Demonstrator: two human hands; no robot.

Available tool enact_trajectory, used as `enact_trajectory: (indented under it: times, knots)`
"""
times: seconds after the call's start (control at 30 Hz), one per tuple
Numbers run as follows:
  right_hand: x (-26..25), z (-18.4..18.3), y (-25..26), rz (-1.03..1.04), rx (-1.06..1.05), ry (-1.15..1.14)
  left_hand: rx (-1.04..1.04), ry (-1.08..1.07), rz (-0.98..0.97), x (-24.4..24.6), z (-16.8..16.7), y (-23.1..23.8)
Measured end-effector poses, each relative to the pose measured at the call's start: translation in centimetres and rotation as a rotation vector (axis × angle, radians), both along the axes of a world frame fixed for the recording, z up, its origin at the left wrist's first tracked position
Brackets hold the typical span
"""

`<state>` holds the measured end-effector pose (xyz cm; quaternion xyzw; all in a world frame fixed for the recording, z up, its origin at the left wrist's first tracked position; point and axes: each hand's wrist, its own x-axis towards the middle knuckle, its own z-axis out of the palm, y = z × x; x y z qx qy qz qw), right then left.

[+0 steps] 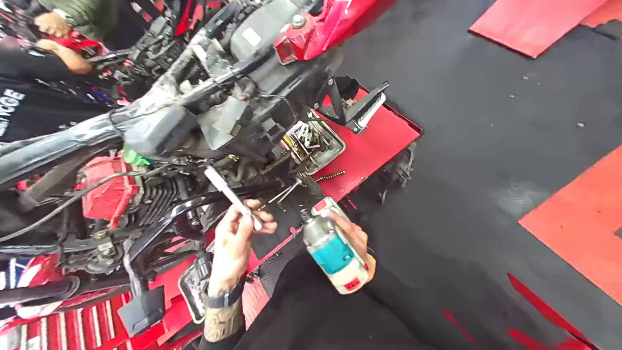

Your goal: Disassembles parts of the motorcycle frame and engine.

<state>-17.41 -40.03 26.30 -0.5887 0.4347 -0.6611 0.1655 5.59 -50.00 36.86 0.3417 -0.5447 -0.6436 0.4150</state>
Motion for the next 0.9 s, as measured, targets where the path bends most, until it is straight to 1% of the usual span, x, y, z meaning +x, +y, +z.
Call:
enact_trajectory:
  times: [0.07, 0.13, 0.2, 0.23, 0.27, 0.3, 0.37, 0.47, 0.5, 0.57, 0.63, 0.7, 0.83, 0.9]
  knots:
    - [-2.4, -2.4, 1.7, -0.092, 0.126, -0.134, 0.055, -0.094, -0.093, 0.4, -2.4, 2.0]
    - [-5.4, -4.7, 2.2, -0.224, 0.237, -0.200, 0.169, -0.174, -0.181, 0.0, -5.0, 4.1]
    - [-8.8, -7.3, 1.3, -0.395, 0.350, -0.172, 0.318, -0.239, -0.226, -1.2, -7.4, 5.6]
    - [-10.7, -8.5, 0.4, -0.445, 0.415, -0.186, 0.401, -0.253, -0.226, -2.1, -8.5, 6.1]
    - [-12.8, -9.7, -0.6, -0.450, 0.478, -0.227, 0.477, -0.264, -0.217, -3.1, -9.6, 6.6]
    - [-14.8, -11.0, -1.5, -0.416, 0.524, -0.301, 0.546, -0.275, -0.203, -4.1, -10.6, 7.0]
    - [-19.2, -13.6, -3.5, -0.262, 0.561, -0.525, 0.642, -0.308, -0.183, -6.3, -12.1, 7.4]
    - [-25.9, -17.3, -7.4, 0.060, 0.493, -0.895, 0.699, -0.377, -0.171, -9.5, -14.6, 7.1]
    - [-27.8, -18.0, -9.2, 0.128, 0.459, -0.998, 0.706, -0.399, -0.169, -10.5, -15.6, 7.0]
    - [-30.8, -18.9, -13.7, 0.138, 0.500, -1.128, 0.724, -0.426, -0.152, -12.8, -18.0, 6.9]
    - [-32.5, -20.4, -17.6, 0.054, 0.599, -1.135, 0.762, -0.416, -0.120, -15.1, -20.3, 7.2]
    - [-33.5, -22.9, -20.3, 0.022, 0.694, -1.074, 0.789, -0.397, -0.076, -17.5, -22.8, 7.2]
    - [-35.1, -28.1, -22.3, 0.142, 0.830, -0.912, 0.774, -0.407, -0.008, -22.0, -28.5, 5.8]
    - [-35.8, -29.0, -22.8, 0.151, 0.866, -0.869, 0.772, -0.426, 0.070, -24.4, -31.6, 3.9]
